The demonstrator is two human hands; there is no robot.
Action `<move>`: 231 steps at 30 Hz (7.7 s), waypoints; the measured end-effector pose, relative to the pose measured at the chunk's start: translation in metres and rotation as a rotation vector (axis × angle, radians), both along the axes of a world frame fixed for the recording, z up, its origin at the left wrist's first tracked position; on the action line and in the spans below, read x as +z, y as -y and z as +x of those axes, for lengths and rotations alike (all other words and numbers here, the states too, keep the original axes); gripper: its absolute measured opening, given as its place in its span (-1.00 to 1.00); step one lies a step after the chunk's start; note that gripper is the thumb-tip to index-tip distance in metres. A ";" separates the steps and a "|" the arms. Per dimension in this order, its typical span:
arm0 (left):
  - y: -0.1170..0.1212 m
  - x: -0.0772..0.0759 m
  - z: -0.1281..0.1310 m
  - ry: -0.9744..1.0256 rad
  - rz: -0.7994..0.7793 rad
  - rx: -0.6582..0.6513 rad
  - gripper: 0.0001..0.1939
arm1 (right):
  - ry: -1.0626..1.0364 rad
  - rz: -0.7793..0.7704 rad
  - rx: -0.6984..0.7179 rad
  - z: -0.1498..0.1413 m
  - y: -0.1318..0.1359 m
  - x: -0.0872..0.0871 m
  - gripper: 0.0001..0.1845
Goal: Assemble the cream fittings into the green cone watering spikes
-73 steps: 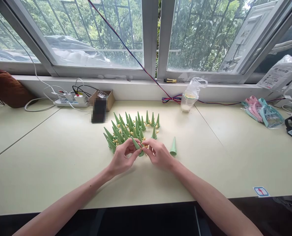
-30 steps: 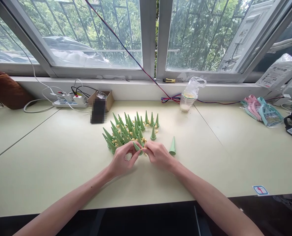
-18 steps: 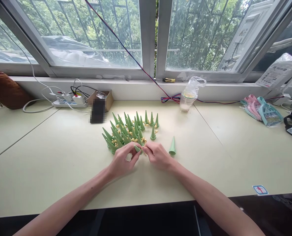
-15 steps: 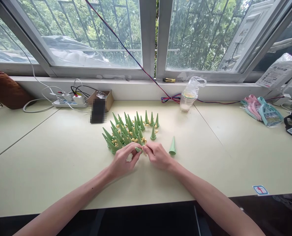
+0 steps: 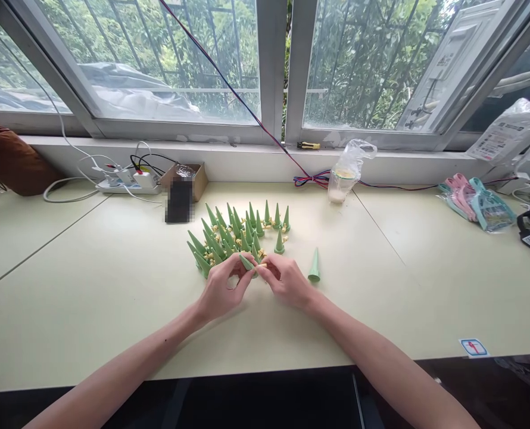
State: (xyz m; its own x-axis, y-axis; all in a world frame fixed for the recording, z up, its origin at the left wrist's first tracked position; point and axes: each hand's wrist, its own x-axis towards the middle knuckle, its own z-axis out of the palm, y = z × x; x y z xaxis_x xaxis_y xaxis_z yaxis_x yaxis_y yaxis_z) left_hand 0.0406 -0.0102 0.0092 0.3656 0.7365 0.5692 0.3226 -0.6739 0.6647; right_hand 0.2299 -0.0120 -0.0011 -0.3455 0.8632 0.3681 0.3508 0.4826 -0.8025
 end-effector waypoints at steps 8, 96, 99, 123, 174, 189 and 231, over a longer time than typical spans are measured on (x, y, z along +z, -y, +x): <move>0.001 0.010 0.000 0.192 -0.302 -0.038 -0.85 | -0.070 0.128 0.048 0.003 0.002 0.000 -0.81; 0.007 -0.007 0.002 -0.150 0.157 -0.174 -0.75 | -0.037 -0.016 -0.118 -0.005 0.000 -0.003 -0.49; 0.007 -0.005 0.004 -0.068 0.025 -0.083 -0.89 | -0.038 -0.028 -0.145 -0.006 0.000 -0.003 -0.48; 0.007 0.016 0.003 0.357 -0.611 -0.171 -0.75 | 0.004 0.148 0.005 0.008 0.000 -0.004 -0.78; 0.003 0.006 0.002 0.241 -0.297 -0.043 -0.87 | -0.084 0.078 0.016 -0.001 0.004 0.001 -0.80; 0.002 0.002 0.000 0.136 -0.159 -0.059 -0.90 | -0.054 0.090 -0.039 0.003 0.001 -0.009 -0.78; 0.010 -0.020 0.006 -0.045 0.097 -0.036 -0.78 | -0.017 0.069 -0.119 -0.003 0.003 -0.008 -0.54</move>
